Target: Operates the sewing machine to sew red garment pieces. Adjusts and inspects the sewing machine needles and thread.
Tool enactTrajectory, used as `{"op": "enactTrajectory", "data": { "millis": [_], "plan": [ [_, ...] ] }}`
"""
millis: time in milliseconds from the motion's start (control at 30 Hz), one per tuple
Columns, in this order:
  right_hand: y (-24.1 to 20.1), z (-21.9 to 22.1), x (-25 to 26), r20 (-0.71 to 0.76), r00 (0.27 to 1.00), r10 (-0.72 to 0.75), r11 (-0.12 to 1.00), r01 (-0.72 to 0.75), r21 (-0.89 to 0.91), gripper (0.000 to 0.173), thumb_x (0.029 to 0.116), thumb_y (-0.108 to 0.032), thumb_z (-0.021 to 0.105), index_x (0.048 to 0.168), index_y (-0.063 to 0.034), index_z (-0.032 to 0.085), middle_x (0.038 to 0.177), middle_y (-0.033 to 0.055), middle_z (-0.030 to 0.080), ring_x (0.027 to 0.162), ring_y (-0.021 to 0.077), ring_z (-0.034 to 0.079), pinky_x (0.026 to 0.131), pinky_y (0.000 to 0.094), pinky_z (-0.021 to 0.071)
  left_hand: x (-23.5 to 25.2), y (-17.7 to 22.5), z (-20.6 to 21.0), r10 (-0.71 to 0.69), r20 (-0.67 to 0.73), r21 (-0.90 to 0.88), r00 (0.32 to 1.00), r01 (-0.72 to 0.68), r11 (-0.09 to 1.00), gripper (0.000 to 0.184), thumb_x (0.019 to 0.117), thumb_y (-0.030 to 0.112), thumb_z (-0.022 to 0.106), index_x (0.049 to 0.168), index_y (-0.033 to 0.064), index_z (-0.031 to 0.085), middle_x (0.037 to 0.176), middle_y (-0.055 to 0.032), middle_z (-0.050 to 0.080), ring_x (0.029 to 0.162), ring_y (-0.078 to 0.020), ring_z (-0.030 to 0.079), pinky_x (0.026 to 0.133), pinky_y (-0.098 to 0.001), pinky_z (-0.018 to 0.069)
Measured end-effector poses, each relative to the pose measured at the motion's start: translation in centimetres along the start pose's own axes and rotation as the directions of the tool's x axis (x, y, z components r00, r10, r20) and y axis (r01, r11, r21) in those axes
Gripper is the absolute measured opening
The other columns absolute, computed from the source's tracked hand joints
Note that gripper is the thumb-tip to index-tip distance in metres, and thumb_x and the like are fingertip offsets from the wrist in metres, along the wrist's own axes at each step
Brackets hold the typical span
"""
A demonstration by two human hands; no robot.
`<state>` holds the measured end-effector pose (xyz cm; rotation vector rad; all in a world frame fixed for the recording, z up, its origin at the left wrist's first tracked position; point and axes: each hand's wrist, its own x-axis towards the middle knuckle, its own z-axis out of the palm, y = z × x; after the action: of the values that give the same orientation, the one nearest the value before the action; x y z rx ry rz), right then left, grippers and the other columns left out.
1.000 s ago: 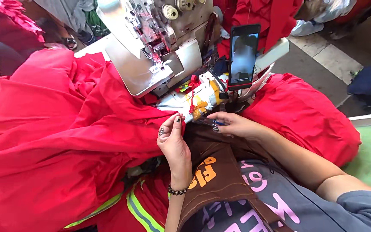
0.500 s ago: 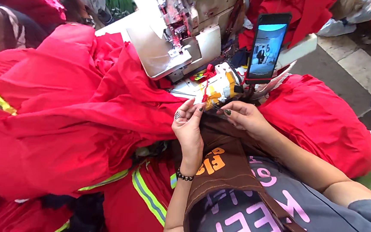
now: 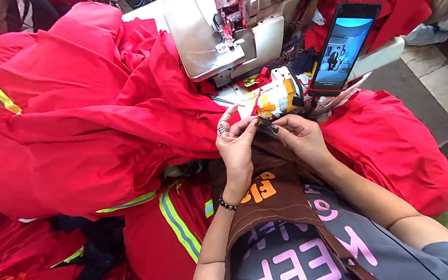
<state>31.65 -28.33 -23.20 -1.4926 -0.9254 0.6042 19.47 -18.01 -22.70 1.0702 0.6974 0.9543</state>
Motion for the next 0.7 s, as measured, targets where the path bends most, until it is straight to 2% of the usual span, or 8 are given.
{"op": "enactTrajectory", "data": {
  "millis": [267,467,700],
  "plan": [
    [0.2,0.6,0.0,-0.002,0.996,0.084,0.992,-0.083,0.1,0.01,0.0995,-0.01,0.065,0.106,-0.0042,0.071,0.073,-0.0015,0.065,0.052,0.0006,0.051,0.046,0.0146,0.0421,-0.2,-0.3,0.0,0.003,-0.002,0.018,1.0,-0.003,1.0,0.061,0.0861,-0.009,0.075,0.14,0.0081,0.054,0.101,-0.0096,0.076,0.09,-0.0154,0.075,0.083,-0.0305,0.0614],
    [0.7,1.1,0.1,0.005,0.991,0.133,0.967,-0.131,0.219,0.011,0.1014,-0.009,0.061,0.106,-0.0036,0.07,0.066,-0.0008,0.059,0.049,0.0014,0.046,0.044,0.0145,0.0382,-0.3,-0.6,0.0,0.002,0.007,0.01,1.0,-0.002,1.0,0.06,0.0866,-0.008,0.075,0.14,0.0082,0.053,0.102,-0.0103,0.076,0.092,-0.0169,0.075,0.084,-0.0321,0.0616],
    [0.4,1.2,0.2,0.122,0.942,0.312,0.817,-0.331,0.472,0.02,0.106,-0.013,0.052,0.105,-0.0029,0.069,0.059,-0.0011,0.051,0.044,0.001,0.04,0.041,0.014,0.0334,-0.3,-0.6,-0.1,-0.091,-0.001,-0.033,0.996,0.091,0.995,0.058,0.0884,-0.004,0.075,0.14,0.0097,0.052,0.102,-0.0102,0.076,0.091,-0.0159,0.075,0.083,-0.0312,0.061]
  ]
}}
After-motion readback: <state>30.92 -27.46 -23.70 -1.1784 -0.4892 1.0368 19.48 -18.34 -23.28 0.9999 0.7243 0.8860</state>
